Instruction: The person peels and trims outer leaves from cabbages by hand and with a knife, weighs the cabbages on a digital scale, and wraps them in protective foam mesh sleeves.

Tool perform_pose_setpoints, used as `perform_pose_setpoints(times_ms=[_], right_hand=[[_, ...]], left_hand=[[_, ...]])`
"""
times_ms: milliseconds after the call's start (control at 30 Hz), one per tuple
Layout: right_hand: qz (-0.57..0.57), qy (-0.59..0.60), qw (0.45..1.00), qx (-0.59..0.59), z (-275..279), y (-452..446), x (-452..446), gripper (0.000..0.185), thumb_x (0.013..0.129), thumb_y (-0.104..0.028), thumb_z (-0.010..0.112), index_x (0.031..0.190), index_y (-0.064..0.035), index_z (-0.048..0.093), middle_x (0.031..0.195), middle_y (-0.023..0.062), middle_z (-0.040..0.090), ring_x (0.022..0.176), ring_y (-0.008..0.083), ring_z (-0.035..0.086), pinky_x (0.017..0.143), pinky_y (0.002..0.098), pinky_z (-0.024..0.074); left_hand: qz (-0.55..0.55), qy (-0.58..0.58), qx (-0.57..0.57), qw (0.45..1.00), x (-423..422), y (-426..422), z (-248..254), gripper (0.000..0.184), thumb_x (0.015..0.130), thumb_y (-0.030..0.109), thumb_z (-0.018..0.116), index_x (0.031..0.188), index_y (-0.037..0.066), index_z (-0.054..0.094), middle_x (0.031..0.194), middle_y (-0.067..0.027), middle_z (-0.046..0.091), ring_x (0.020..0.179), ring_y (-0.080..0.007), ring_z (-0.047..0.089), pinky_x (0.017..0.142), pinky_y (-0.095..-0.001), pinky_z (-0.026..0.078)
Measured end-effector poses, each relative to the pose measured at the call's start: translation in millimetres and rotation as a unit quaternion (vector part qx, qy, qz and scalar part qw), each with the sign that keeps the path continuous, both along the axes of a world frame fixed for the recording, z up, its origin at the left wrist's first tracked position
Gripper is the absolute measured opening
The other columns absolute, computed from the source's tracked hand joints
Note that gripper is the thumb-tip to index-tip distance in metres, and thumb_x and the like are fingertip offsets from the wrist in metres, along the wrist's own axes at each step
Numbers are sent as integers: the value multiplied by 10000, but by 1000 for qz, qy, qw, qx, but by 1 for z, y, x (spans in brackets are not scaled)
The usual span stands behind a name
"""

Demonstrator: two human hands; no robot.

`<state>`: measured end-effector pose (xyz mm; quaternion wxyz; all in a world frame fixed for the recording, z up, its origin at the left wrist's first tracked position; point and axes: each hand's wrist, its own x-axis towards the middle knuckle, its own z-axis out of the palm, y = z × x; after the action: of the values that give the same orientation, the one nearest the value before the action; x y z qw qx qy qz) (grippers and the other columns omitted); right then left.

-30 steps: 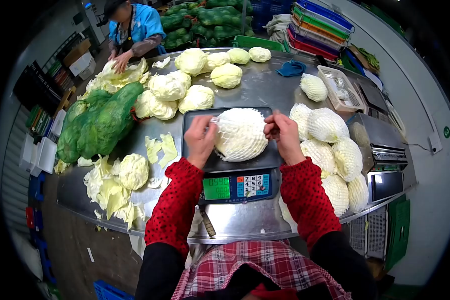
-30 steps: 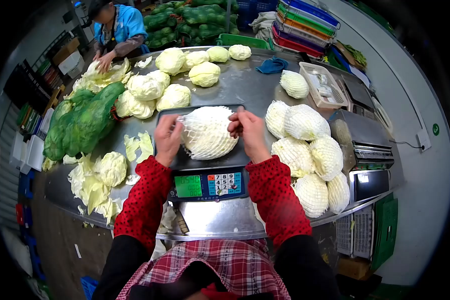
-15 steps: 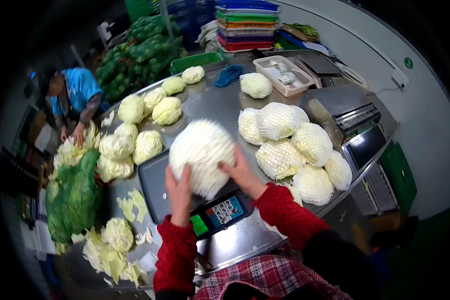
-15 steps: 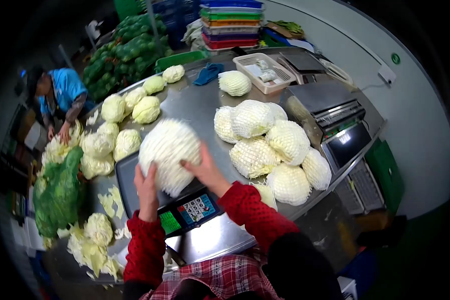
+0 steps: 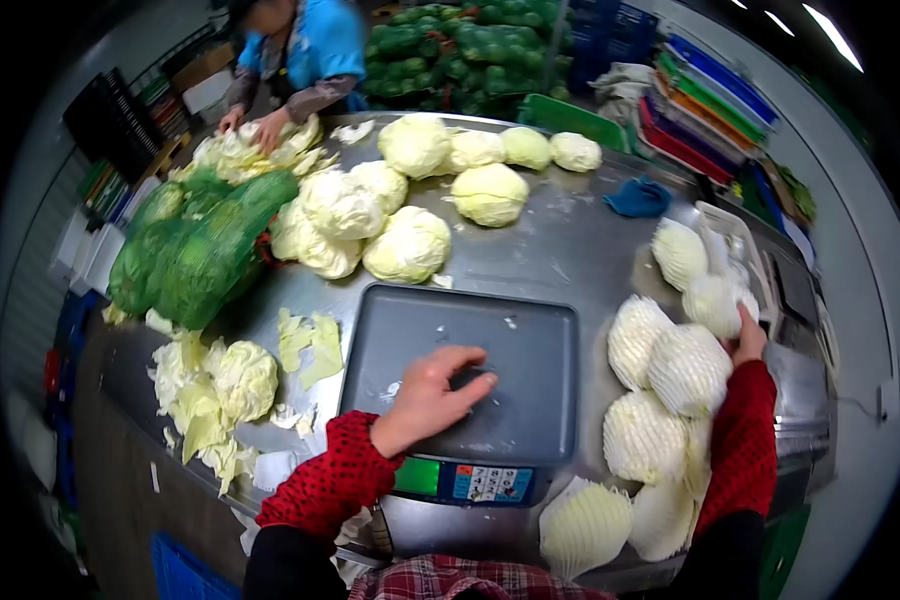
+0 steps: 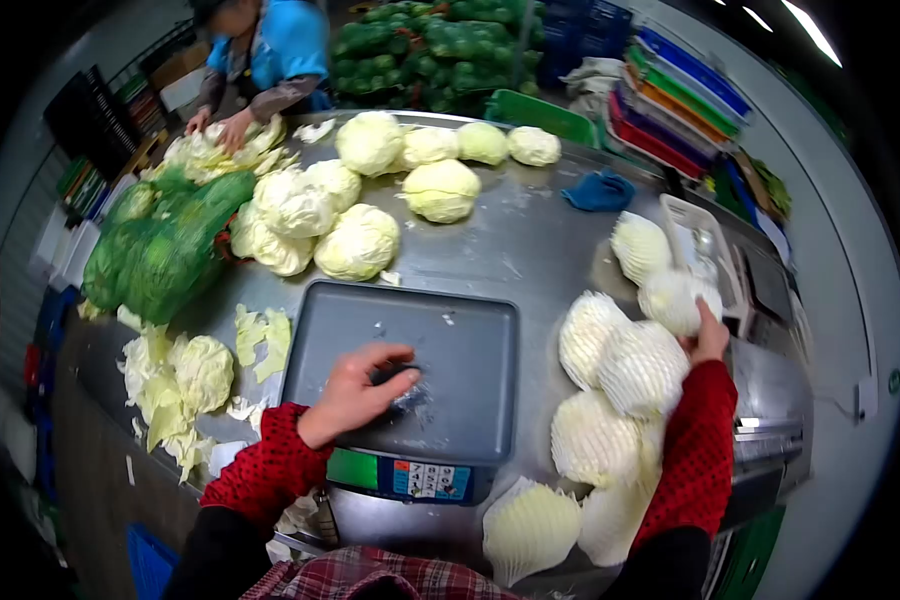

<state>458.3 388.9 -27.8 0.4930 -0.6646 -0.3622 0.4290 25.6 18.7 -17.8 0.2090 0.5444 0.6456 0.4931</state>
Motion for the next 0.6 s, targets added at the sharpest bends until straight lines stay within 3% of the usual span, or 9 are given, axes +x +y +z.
perform_pose_setpoints(times_ms=[100, 167, 233, 267, 367, 400, 433, 500, 600], right_hand=[[197, -191, 960, -54, -74, 77, 75, 542, 747, -311, 762, 1145, 20, 601, 1038, 175, 649, 859, 311, 663, 695, 423, 539], [120, -595, 794, -6, -9, 30, 0, 563, 762, -285, 753, 1172, 60, 581, 1078, 228, 632, 934, 297, 642, 779, 378, 513], [147, -586, 789, 113, -20, 50, -22, 575, 779, -292, 741, 1192, 64, 562, 1114, 236, 616, 948, 294, 631, 808, 369, 501], [170, -563, 775, 231, -22, 60, -34, 586, 795, -299, 729, 1213, 67, 543, 1150, 244, 600, 963, 290, 619, 836, 359, 489], [329, -399, 818, 251, 5, -20, -149, 576, 792, -243, 738, 1266, -11, 508, 1192, 160, 579, 910, 263, 609, 783, 355, 496], [390, -371, 789, 296, 8, -49, -174, 561, 764, -197, 752, 1245, -30, 517, 1169, 137, 579, 895, 237, 601, 773, 347, 494], [408, -409, 755, 310, 11, -78, -192, 581, 744, -127, 763, 1259, -54, 506, 1265, 104, 521, 851, 190, 583, 716, 300, 492], [430, -466, 657, 408, 28, -130, -221, 547, 736, -120, 741, 1229, -39, 518, 1272, 157, 516, 865, 277, 610, 713, 327, 512], [464, -434, 660, 401, 33, -175, -223, 540, 716, -123, 748, 1203, -26, 535, 1253, 172, 529, 875, 318, 632, 727, 364, 531]], left_hand=[[148, 41, 21, 988, -65, 3, -9, 415, 779, 271, 738, 1078, 1, 637, 974, -160, 669, 840, -268, 651, 703, -344, 512], [277, 10, 0, 961, -133, 24, -23, 541, 749, 345, 762, 1100, -39, 613, 1026, -183, 654, 870, -258, 639, 725, -335, 504], [434, -4, 32, 901, -207, 62, -37, 660, 724, 421, 774, 1085, -102, 597, 1023, -193, 652, 866, -261, 631, 750, -345, 499], [453, -102, 0, 886, -239, 79, -42, 682, 715, 442, 776, 1067, -116, 603, 1028, -201, 655, 874, -268, 636, 758, -352, 500], [431, -308, -53, 847, -262, 105, -23, 651, 695, 442, 790, 994, -117, 639, 1044, -213, 660, 885, -286, 650, 778, -380, 504], [463, -281, -25, 840, -275, 119, -38, 572, 683, 429, 799, 905, -83, 672, 1055, -224, 658, 842, -276, 654, 765, -383, 516], [476, -286, 4, 831, -260, 121, -26, 684, 662, 447, 810, 1015, -106, 618, 1080, -234, 630, 885, -313, 642, 814, -407, 511], [605, -145, -88, 778, -263, 144, -38, 845, 635, 466, 817, 1156, -118, 498, 1138, -264, 572, 987, -384, 607, 872, -438, 492], [555, -59, -49, 829, -237, 147, -31, 940, 601, 425, 844, 1211, -148, 414, 1162, -333, 551, 1096, -407, 564, 935, -404, 457]])
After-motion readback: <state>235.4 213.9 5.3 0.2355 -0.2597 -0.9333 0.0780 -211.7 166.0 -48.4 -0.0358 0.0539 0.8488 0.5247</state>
